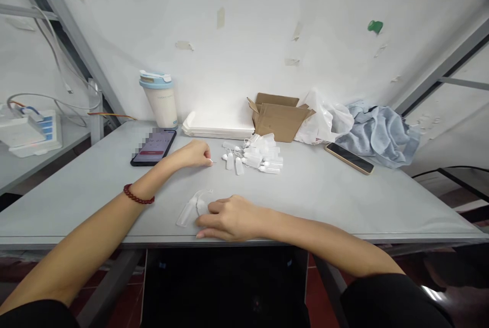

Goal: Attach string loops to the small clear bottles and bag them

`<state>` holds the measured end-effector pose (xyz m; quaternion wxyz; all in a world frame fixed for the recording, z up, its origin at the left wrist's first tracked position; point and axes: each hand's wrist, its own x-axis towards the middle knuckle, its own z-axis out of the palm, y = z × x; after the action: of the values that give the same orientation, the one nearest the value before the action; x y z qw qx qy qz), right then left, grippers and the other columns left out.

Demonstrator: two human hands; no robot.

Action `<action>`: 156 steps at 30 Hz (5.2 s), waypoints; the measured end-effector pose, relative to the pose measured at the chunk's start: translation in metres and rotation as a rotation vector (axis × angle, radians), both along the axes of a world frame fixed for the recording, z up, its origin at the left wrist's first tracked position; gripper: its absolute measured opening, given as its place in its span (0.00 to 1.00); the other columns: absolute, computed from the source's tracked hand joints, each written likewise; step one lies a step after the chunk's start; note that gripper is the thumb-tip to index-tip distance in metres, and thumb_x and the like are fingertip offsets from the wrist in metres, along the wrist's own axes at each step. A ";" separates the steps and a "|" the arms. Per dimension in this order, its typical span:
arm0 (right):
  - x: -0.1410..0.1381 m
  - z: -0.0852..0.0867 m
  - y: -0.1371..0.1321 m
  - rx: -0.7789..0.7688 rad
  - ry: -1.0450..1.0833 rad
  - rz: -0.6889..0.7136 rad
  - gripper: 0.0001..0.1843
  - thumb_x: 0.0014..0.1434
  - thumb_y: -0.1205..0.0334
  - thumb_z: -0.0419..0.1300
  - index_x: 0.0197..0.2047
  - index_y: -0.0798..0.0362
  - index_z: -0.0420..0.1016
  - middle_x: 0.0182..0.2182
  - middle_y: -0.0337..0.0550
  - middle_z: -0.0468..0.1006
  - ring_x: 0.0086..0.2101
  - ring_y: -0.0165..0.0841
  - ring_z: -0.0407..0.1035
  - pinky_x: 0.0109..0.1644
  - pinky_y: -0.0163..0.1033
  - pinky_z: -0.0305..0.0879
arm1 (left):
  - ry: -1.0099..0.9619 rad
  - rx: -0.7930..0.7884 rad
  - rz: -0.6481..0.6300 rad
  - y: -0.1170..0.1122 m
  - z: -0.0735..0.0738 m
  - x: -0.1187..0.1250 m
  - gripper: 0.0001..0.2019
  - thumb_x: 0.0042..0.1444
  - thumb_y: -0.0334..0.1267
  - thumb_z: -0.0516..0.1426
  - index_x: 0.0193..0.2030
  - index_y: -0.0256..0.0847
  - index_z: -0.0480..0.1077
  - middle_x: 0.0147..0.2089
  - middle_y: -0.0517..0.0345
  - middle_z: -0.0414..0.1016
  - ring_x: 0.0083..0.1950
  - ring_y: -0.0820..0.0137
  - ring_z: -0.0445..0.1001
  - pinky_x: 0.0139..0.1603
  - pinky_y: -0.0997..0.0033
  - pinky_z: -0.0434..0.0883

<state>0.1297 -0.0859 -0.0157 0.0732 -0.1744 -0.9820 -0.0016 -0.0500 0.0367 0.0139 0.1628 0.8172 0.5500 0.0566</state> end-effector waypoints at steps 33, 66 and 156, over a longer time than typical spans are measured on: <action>0.030 0.013 0.051 -0.426 0.795 -0.329 0.04 0.59 0.62 0.51 0.36 0.53 0.65 0.21 0.32 0.67 0.22 0.24 0.62 0.30 0.30 0.60 | -1.137 -0.450 -0.100 -0.031 0.018 0.027 0.13 0.51 0.48 0.62 0.31 0.37 0.76 0.34 0.54 0.75 0.38 0.68 0.71 0.41 0.67 0.67; 0.034 0.023 0.062 -1.629 1.182 -0.188 0.10 0.62 0.56 0.54 0.33 0.51 0.57 0.22 0.33 0.64 0.19 0.22 0.53 0.24 0.30 0.54 | -1.307 -0.353 -0.096 -0.028 0.013 0.031 0.09 0.45 0.40 0.66 0.31 0.37 0.77 0.41 0.54 0.74 0.36 0.72 0.69 0.44 0.66 0.67; 0.042 0.025 0.069 -1.532 1.104 -0.519 0.21 0.52 0.44 0.62 0.29 0.56 0.67 0.15 0.24 0.42 0.16 0.20 0.35 0.17 0.29 0.34 | -0.485 0.492 -0.331 -0.050 0.013 0.039 0.11 0.60 0.39 0.49 0.37 0.37 0.70 0.32 0.54 0.74 0.31 0.69 0.68 0.34 0.71 0.63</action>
<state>0.1722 -0.0169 0.0097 0.3868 -0.3616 -0.4759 0.7022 -0.0108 -0.0129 0.0269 0.0942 0.8726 0.3261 0.3512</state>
